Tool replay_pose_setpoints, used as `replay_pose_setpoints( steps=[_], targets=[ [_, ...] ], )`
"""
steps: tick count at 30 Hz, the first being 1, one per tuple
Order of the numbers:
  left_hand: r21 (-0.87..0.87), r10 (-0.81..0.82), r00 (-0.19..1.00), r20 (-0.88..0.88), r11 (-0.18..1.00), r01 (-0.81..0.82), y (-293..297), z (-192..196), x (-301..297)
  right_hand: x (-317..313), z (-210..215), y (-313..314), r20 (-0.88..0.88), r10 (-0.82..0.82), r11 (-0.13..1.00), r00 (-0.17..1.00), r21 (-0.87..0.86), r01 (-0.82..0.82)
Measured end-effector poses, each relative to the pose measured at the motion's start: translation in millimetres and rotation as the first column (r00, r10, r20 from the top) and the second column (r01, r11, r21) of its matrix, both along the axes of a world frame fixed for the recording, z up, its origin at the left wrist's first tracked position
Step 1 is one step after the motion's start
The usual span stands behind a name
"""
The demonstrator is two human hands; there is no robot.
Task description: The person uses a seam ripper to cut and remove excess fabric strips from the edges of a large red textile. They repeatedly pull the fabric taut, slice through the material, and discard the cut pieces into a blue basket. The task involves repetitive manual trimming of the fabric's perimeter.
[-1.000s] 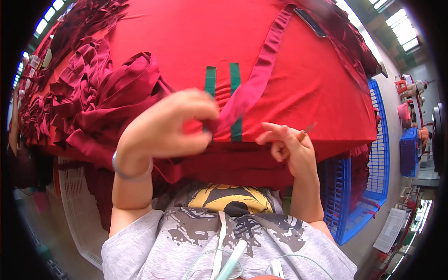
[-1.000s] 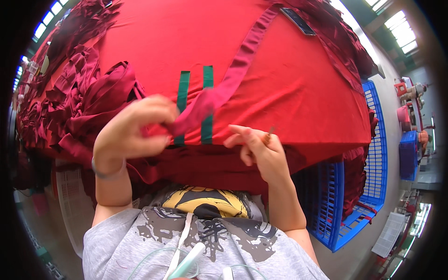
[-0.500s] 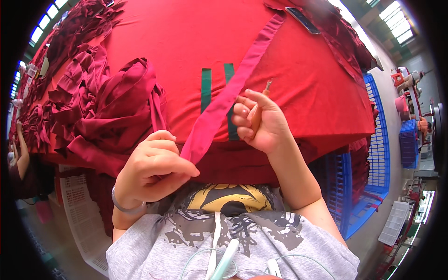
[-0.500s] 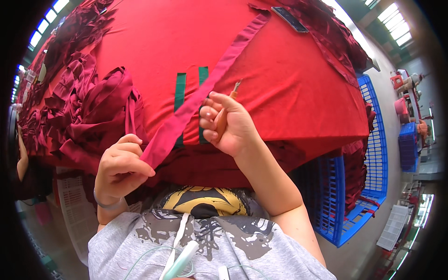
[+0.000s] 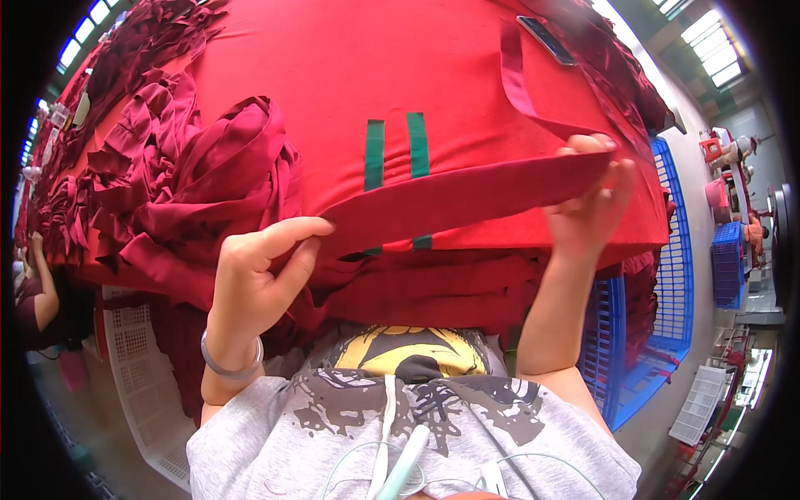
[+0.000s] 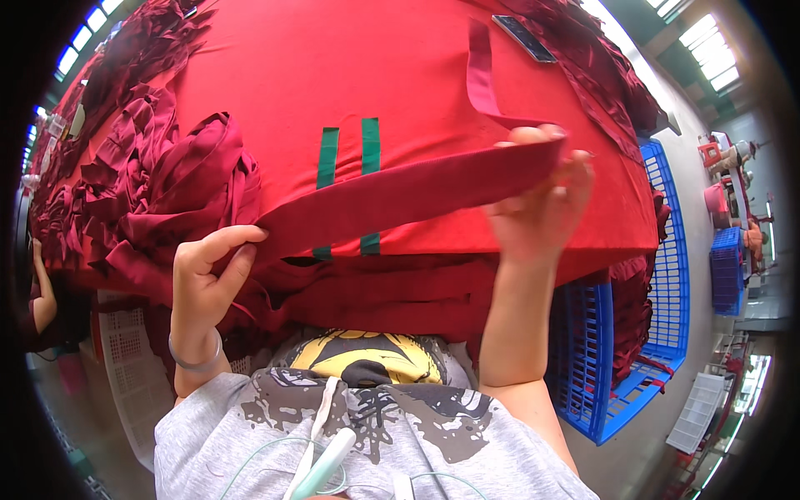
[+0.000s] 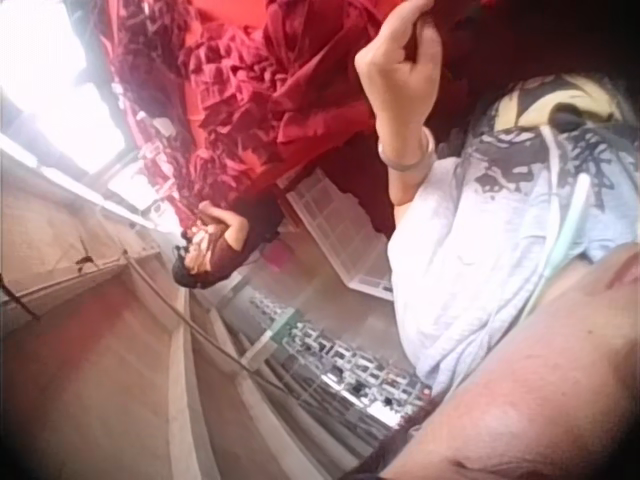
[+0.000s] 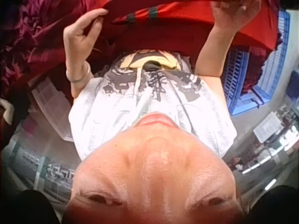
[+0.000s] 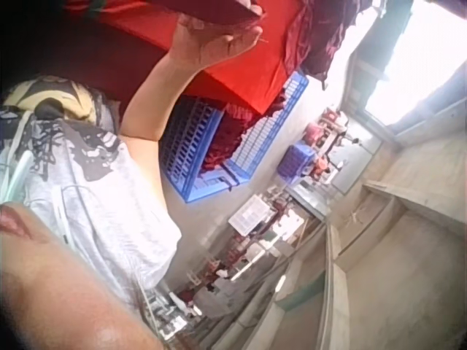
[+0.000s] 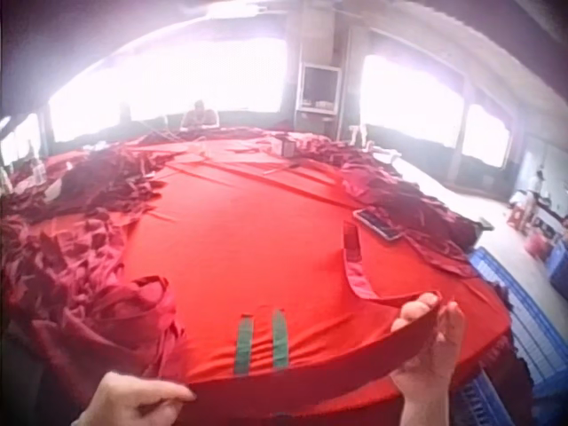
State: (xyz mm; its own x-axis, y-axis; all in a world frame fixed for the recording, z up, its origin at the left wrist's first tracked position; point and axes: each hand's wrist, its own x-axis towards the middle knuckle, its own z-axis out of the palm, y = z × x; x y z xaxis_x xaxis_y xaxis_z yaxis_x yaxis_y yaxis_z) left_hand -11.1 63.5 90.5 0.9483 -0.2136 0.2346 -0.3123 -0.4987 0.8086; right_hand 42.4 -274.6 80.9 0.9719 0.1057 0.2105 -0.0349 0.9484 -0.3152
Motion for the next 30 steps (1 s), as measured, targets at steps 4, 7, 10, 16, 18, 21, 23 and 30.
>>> replay_pose_setpoints(
  steps=[4,7,10,16,18,21,23,30],
  targets=[
    [0.365,-0.063,0.969,0.239,0.930,-0.029,7.5,13.3,5.7,-6.5,-3.9,-107.1,0.084,-0.038,0.989,0.996,-0.139,0.050],
    [0.528,-0.149,0.907,0.395,0.844,-0.091,8.0,7.2,10.5,-36.0,0.1,-179.8,-0.253,-0.596,0.752,0.762,-0.509,0.419],
    [0.472,-0.106,0.910,0.402,0.875,-0.107,11.7,-2.2,13.9,-57.1,-32.1,-276.6,-0.333,-0.746,0.647,0.577,-0.570,0.507],
    [0.507,0.039,0.871,0.490,0.800,-0.321,4.9,-22.9,19.2,-78.7,-98.7,-480.9,-0.313,-0.912,0.402,0.266,-0.809,0.430],
    [0.569,0.030,0.840,0.542,0.723,-0.393,-2.1,-24.1,16.1,-49.0,-106.3,-453.0,-0.196,-0.966,0.237,0.167,-0.930,0.281],
    [0.609,0.021,0.834,0.551,0.673,-0.419,-10.2,-31.6,22.1,-56.3,-89.3,-500.5,-0.207,-0.968,0.230,0.145,-0.959,0.164],
    [0.623,0.056,0.839,0.542,0.643,-0.446,-13.9,-39.5,26.1,-48.4,-74.8,-523.4,-0.367,-0.896,0.403,0.248,-0.908,0.112],
    [0.634,0.183,0.782,0.596,0.491,-0.597,-42.9,-62.5,34.7,9.2,-71.4,-435.7,-0.366,-0.903,0.424,0.227,-0.846,0.324]
  ],
)
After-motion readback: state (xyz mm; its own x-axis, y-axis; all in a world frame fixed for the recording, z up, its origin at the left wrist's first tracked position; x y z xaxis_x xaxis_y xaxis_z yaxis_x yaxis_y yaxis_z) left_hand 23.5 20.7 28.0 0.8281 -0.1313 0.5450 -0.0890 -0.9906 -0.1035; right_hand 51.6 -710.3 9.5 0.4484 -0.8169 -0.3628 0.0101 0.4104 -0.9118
